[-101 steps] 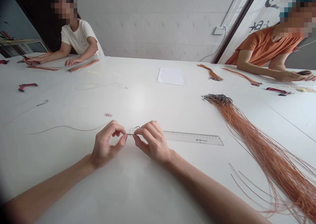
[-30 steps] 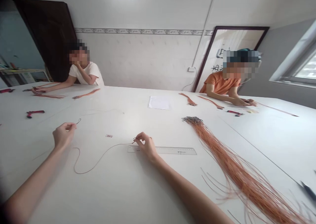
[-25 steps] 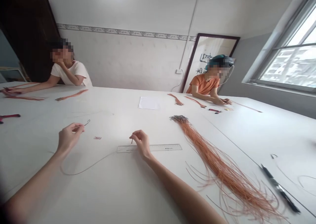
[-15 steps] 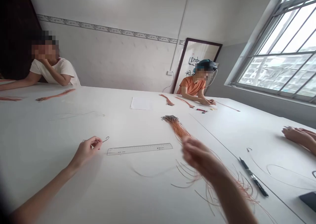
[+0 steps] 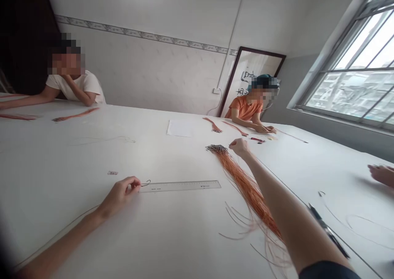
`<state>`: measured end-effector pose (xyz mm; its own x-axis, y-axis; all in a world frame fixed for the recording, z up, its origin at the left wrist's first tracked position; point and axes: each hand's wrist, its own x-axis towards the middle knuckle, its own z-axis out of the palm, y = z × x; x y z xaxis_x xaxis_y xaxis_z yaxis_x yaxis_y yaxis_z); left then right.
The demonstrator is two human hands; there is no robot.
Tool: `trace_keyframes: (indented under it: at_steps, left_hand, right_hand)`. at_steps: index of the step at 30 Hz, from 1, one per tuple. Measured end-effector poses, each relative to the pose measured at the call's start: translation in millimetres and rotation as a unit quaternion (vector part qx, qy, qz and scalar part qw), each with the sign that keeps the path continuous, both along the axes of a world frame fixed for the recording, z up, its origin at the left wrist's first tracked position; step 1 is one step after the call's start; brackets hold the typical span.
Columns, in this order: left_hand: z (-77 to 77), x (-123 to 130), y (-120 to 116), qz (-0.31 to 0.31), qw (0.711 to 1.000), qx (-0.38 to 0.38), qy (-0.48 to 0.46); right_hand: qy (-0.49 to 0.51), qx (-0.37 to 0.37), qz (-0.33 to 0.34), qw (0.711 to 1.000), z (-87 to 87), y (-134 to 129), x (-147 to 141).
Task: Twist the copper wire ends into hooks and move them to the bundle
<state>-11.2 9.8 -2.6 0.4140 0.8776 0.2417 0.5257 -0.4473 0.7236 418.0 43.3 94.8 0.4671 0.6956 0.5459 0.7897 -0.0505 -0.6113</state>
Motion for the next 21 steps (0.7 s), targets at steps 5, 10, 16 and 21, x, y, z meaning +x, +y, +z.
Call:
trace_keyframes:
  at_steps: [5, 10, 16, 21]
  left_hand:
    - [-0.3, -2, -2, -0.026, 1.0, 0.005, 0.01]
    - [-1.2, -4, -1, -0.035, 0.999, -0.017, 0.019]
    - [-4.5, -3, 7, 0.006, 0.999, 0.034, -0.012]
    - [-5.7, 1, 15, 0.039, 0.998, 0.037, -0.034]
  right_hand:
    - [0.031, -0.113, -0.033, 0.993, -49.6, 45, 9]
    - [0.04, -0.123, -0.07, 0.989, -67.0, 61, 11]
    - [0.035, -0.106, -0.005, 0.994, -71.0, 61, -55]
    - [0.066, -0.214, 0.267, 0.937, -79.8, 25, -165]
